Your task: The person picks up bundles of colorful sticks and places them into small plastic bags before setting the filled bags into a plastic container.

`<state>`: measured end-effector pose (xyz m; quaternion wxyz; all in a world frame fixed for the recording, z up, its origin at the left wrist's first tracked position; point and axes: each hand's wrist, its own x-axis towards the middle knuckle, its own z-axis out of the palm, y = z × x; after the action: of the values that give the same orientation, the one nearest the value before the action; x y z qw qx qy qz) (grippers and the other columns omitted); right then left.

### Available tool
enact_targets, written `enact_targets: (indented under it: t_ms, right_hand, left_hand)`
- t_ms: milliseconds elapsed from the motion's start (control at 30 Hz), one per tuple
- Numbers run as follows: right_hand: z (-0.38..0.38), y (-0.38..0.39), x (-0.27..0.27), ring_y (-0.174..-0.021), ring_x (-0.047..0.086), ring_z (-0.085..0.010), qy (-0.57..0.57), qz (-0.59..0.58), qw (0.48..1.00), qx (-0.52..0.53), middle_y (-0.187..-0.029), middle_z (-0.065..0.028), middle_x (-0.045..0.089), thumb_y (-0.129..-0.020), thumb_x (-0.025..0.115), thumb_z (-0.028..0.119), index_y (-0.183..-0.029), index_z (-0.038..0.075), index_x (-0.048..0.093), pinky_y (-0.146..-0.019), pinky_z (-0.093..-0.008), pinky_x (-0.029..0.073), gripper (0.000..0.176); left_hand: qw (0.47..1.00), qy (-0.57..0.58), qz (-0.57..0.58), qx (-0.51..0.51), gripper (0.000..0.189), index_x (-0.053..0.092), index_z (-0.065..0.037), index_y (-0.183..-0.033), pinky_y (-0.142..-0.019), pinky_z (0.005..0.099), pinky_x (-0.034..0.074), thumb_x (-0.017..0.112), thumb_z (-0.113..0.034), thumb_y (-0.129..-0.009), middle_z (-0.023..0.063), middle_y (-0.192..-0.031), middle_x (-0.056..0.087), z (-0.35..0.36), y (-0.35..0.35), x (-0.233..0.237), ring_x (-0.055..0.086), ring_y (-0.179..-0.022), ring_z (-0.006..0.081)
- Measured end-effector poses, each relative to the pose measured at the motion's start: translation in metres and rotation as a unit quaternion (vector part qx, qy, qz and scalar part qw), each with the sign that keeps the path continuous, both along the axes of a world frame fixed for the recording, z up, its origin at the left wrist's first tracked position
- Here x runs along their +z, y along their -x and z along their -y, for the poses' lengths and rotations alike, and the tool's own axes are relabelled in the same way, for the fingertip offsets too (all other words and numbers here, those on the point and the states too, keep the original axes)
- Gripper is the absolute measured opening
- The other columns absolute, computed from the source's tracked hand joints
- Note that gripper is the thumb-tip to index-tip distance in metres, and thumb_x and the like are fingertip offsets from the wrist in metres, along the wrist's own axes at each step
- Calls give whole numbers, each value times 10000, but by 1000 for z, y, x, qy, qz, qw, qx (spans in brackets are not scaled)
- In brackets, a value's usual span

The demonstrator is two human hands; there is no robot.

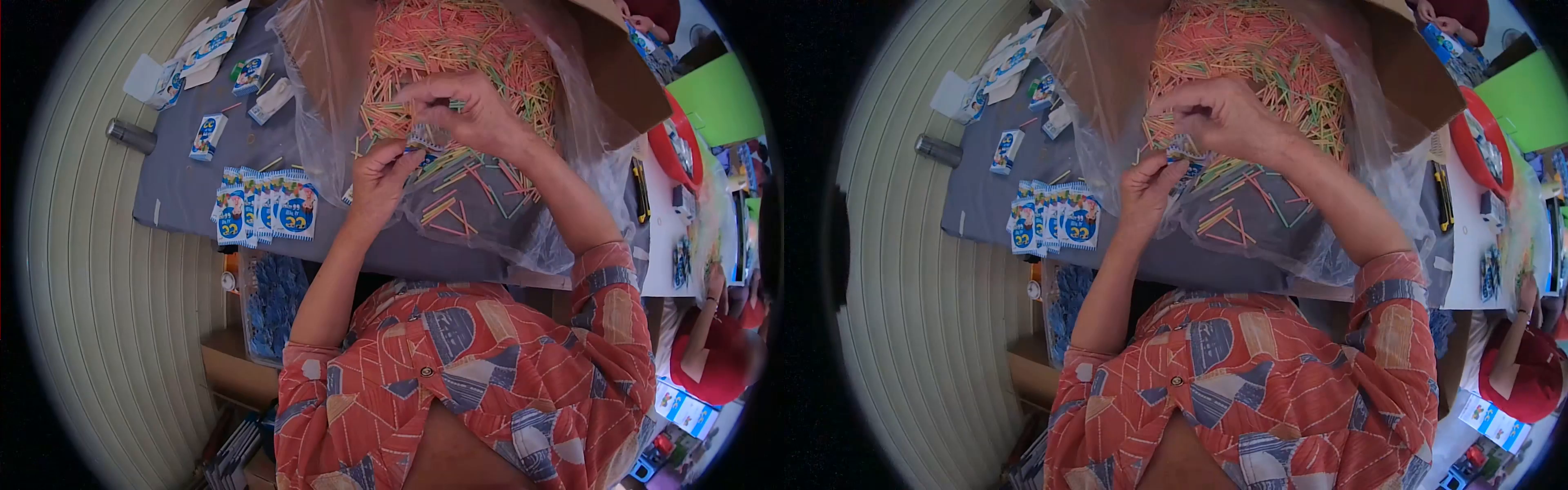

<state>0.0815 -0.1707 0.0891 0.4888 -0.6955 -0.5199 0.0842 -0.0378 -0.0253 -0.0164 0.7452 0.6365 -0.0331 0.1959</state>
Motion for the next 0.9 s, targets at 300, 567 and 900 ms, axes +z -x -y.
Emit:
enact_targets:
  t_ms: [300,567,900]
  right_hand:
    - [10,32,-38,-921,648,-229,-151,64,986,7,-983,-100,678,-814,679,-42,-1019,36,710,-803,-346,514,222]
    - [35,55,-69,-905,654,-300,304,324,894,64,-942,-124,636,-785,652,130,-927,13,647,-790,-411,514,185]
    - [31,41,-55,-722,651,-311,294,364,884,9,-802,-127,616,-758,641,66,-1021,41,640,-627,-408,520,264]
  left_hand:
    - [997,31,42,58,209,687,31,-1074,-859,266,492,689,53,-866,96,-1105,651,0,37,-13,609,-997,147]
    - [988,-83,95,93,257,709,15,-1076,-922,333,500,726,5,-820,166,-1195,616,-24,98,12,601,-1100,250]
    - [980,-123,120,102,253,705,21,-1048,-930,389,514,744,-78,-817,211,-1178,628,-33,119,10,615,-1085,301]
